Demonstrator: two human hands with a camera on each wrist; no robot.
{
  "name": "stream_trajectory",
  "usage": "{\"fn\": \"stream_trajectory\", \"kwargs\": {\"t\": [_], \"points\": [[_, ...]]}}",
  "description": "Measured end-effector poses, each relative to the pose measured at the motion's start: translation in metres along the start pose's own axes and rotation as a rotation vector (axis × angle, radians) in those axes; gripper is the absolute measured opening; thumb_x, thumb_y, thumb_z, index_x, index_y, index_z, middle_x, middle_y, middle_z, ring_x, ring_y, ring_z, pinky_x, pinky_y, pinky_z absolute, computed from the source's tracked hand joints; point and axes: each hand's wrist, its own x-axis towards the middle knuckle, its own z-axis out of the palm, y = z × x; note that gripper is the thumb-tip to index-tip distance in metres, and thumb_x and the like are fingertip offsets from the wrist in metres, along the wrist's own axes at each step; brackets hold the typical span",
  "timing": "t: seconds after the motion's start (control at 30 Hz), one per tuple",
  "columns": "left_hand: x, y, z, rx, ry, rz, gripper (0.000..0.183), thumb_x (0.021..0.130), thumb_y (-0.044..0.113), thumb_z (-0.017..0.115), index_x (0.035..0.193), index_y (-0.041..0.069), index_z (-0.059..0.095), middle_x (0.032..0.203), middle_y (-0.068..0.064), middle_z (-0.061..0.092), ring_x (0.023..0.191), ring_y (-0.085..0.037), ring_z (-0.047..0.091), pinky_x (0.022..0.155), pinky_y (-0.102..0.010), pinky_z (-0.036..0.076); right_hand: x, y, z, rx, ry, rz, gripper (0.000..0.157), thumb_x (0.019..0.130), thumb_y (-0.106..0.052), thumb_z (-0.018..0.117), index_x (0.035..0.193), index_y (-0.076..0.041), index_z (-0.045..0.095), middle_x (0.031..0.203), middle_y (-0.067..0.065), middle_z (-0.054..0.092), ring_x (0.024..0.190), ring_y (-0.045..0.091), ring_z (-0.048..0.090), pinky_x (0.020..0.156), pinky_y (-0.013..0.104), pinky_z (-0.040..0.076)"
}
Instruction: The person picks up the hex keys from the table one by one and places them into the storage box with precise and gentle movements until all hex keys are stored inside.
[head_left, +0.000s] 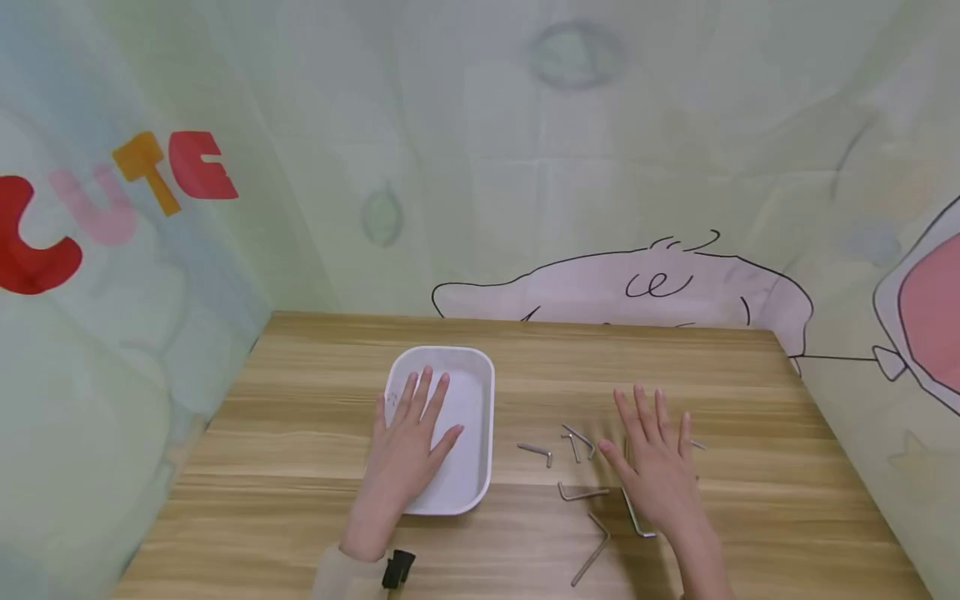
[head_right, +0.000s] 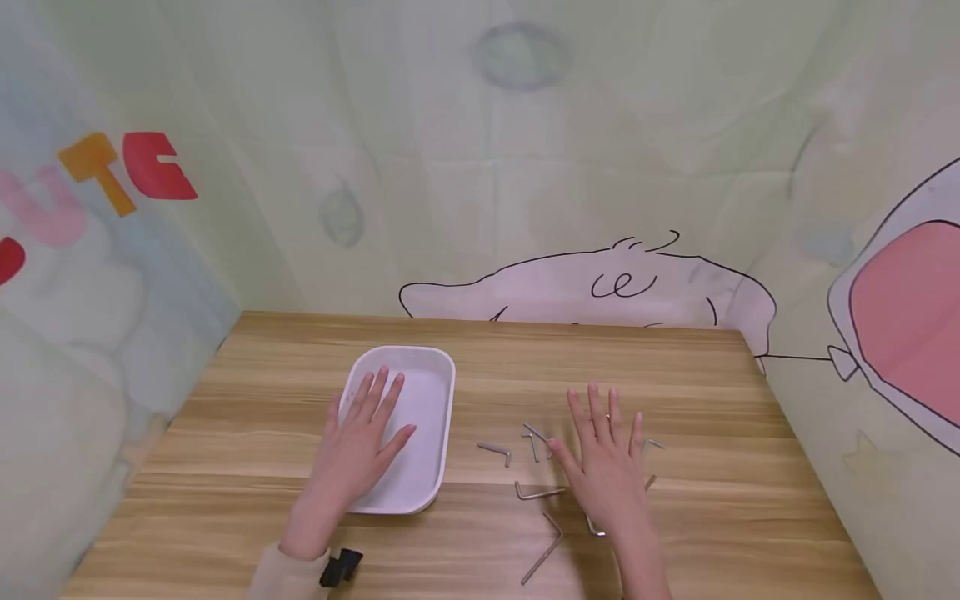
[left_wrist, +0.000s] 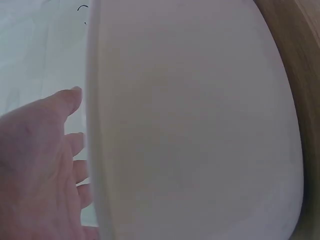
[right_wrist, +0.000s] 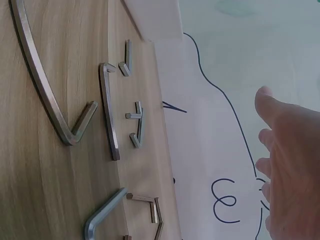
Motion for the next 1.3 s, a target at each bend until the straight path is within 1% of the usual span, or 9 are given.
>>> {"fn": "stream_trajectory", "kwargs": {"t": [0.13,0.27,0.37,0.53,0.7,0.8,1.03,1.17,1.3], "points": [[-0.002,-0.004,0.001,-0.002,0.021,-0.017,0.068,0.096,0.045,0.050,0.154,0.020,0.024,0.162,-0.007,0.021,0.149,-0.029,0.020,0.118,-0.062,0.014,-0.002,0.001,0.001,0.009,0.003,0.002,0.070,0.099,-0.047,0.043,0.156,-0.029,0.006,0.164,0.008,0.002,0.150,0.022,-0.019,0.117,0.048,-0.025],[-0.004,-0.008,0.000,0.008,0.068,-0.034,0.065,0.096,0.039,0.051,0.153,0.018,0.026,0.160,-0.010,0.024,0.148,-0.030,0.024,0.116,-0.062,0.022,-0.006,0.003,0.004,0.024,0.007,0.013,0.069,0.099,-0.046,0.042,0.155,-0.030,0.007,0.164,0.005,0.001,0.150,0.022,-0.018,0.116,0.049,-0.025],[-0.005,-0.011,0.001,-0.009,0.101,-0.037,0.065,0.096,0.037,0.052,0.153,0.017,0.027,0.159,-0.012,0.026,0.147,-0.032,0.026,0.114,-0.064,0.025,-0.009,0.004,0.006,0.036,0.020,0.020,0.068,0.099,-0.045,0.043,0.155,-0.031,0.007,0.164,0.004,0.001,0.150,0.021,-0.017,0.117,0.050,-0.024],[-0.007,-0.019,0.004,-0.053,0.153,-0.045,0.065,0.095,0.033,0.055,0.152,0.016,0.029,0.157,-0.015,0.030,0.145,-0.034,0.030,0.110,-0.066,0.030,-0.012,0.006,0.009,0.051,0.081,0.003,0.070,0.097,-0.041,0.050,0.155,-0.028,0.013,0.163,0.005,0.008,0.151,0.019,-0.010,0.119,0.048,-0.021],[-0.008,-0.028,0.006,-0.081,0.217,-0.034,0.063,0.093,0.026,0.059,0.149,0.011,0.035,0.152,-0.020,0.037,0.140,-0.038,0.037,0.104,-0.061,0.038,-0.013,0.008,0.012,0.051,0.157,-0.027,0.071,0.094,-0.034,0.057,0.154,-0.024,0.021,0.161,0.008,0.018,0.152,0.019,-0.001,0.121,0.049,-0.016],[-0.008,-0.032,0.006,-0.098,0.219,-0.033,0.064,0.092,0.024,0.060,0.148,0.008,0.036,0.151,-0.022,0.038,0.138,-0.040,0.038,0.103,-0.062,0.039,-0.014,0.008,0.013,0.053,0.186,-0.036,0.071,0.093,-0.032,0.059,0.154,-0.023,0.023,0.160,0.009,0.023,0.152,0.024,0.007,0.122,0.049,-0.013],[-0.011,-0.042,0.008,-0.150,0.167,-0.074,0.068,0.091,0.023,0.061,0.151,0.010,0.031,0.153,-0.021,0.034,0.139,-0.042,0.037,0.100,-0.065,0.041,-0.016,0.008,0.018,0.085,0.246,-0.062,0.070,0.091,-0.025,0.063,0.152,-0.018,0.029,0.155,0.015,0.034,0.150,0.029,0.018,0.122,0.053,-0.007],[-0.011,-0.045,0.010,-0.190,0.150,-0.096,0.069,0.091,0.022,0.061,0.152,0.010,0.029,0.155,-0.021,0.032,0.138,-0.044,0.037,0.100,-0.066,0.040,-0.018,0.008,0.022,0.093,0.274,-0.078,0.070,0.089,-0.021,0.065,0.150,-0.015,0.033,0.153,0.016,0.037,0.150,0.026,0.018,0.122,0.053,-0.006],[-0.011,-0.046,0.013,-0.223,0.134,-0.115,0.070,0.092,0.020,0.060,0.152,0.010,0.027,0.156,-0.021,0.029,0.138,-0.045,0.036,0.102,-0.066,0.039,-0.022,0.008,0.026,0.092,0.272,-0.077,0.069,0.089,-0.023,0.063,0.150,-0.015,0.032,0.153,0.014,0.036,0.151,0.021,0.015,0.122,0.051,-0.008]]}}
